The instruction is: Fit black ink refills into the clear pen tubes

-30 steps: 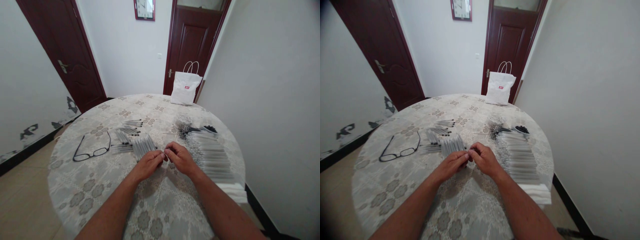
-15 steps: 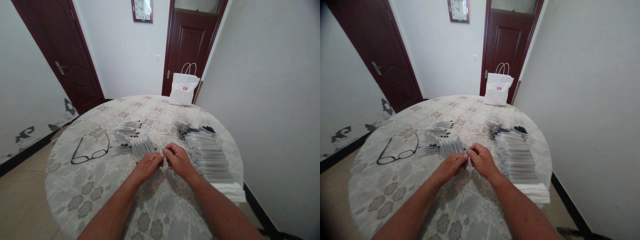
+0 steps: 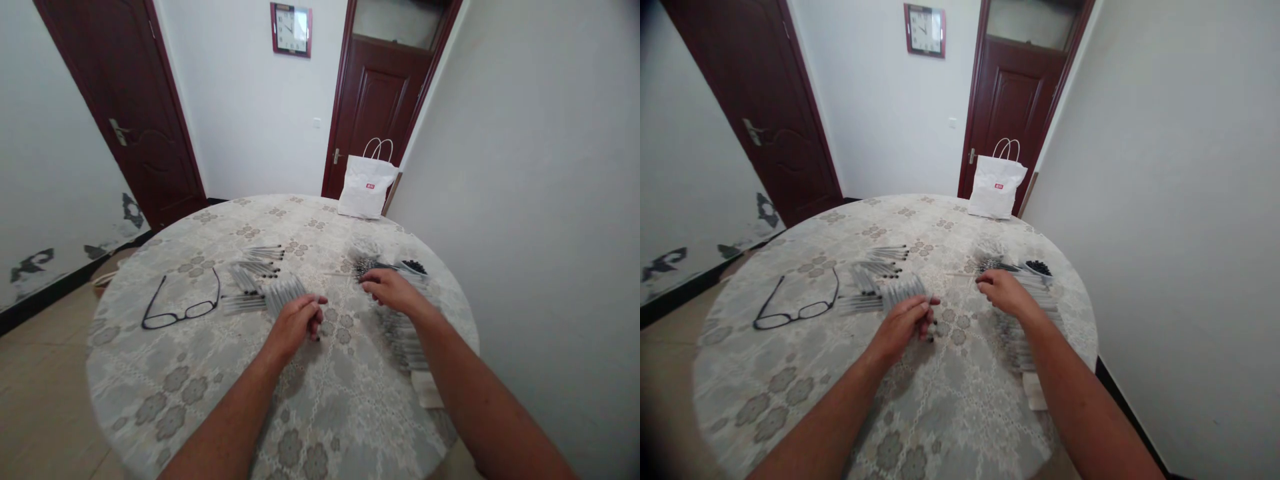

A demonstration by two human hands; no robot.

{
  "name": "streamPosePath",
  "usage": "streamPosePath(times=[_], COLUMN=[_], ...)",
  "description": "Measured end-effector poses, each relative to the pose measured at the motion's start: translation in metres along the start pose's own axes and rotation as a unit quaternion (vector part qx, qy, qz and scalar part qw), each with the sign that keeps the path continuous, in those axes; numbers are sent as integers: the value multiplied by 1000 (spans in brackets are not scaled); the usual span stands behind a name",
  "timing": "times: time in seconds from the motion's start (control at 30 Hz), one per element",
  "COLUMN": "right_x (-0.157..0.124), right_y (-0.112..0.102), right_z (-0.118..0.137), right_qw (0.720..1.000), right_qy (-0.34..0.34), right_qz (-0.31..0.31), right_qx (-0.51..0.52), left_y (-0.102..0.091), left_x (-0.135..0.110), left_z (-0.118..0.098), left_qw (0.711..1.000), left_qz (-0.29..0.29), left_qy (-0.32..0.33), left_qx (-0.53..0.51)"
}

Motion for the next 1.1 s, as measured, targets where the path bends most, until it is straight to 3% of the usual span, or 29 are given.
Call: streamPosePath(times=[0.17, 0.3, 0.37, 0.43, 0.57, 0.67, 0.77, 0.9, 1.0, 1.1], right_x=[51, 65, 54, 34, -5, -20, -20, -13, -3, 10], right_y=[-57, -70, -59, -30, 54, 93, 102, 99, 91, 86], right_z=[-13, -10, -1, 13, 51, 77, 81, 61, 37, 13], right_qw=[978, 958, 951, 955, 981, 971, 963, 957, 949, 935], right_qy=[28, 23, -5, -46, -140, -229, -262, -258, -208, -114], right_qz=[-143, -237, -272, -267, -132, -58, -42, -30, -70, -100], right_qx=[-151, -158, -149, -122, -35, -30, -47, -128, -225, -319], left_y=[-7, -10, -11, -13, -18, -22, -24, -33, -47, -58], left_x=[0, 1, 2, 2, 2, 1, 1, -2, -6, -6], left_z=[-3, -4, -4, -4, -3, -3, -2, -4, -6, -4], left_qw=[999, 998, 996, 993, 989, 986, 984, 977, 961, 948], left_qz=[-32, -56, -71, -90, -120, -144, -155, -201, -256, -285], left_qy=[22, 29, 35, 41, 51, 62, 56, 49, 65, 67], left_qx=[10, -17, -44, -64, -68, -54, -63, -56, -82, -126])
Point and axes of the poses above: each hand's wrist, its own x-axis towards the middle knuckle, its own y-axis out of the palm, z = x × y, the point moved 7 cm from there along x, towards the middle knuckle, and after that the axes turned 10 degrees about -y, right-handed, at the moved point
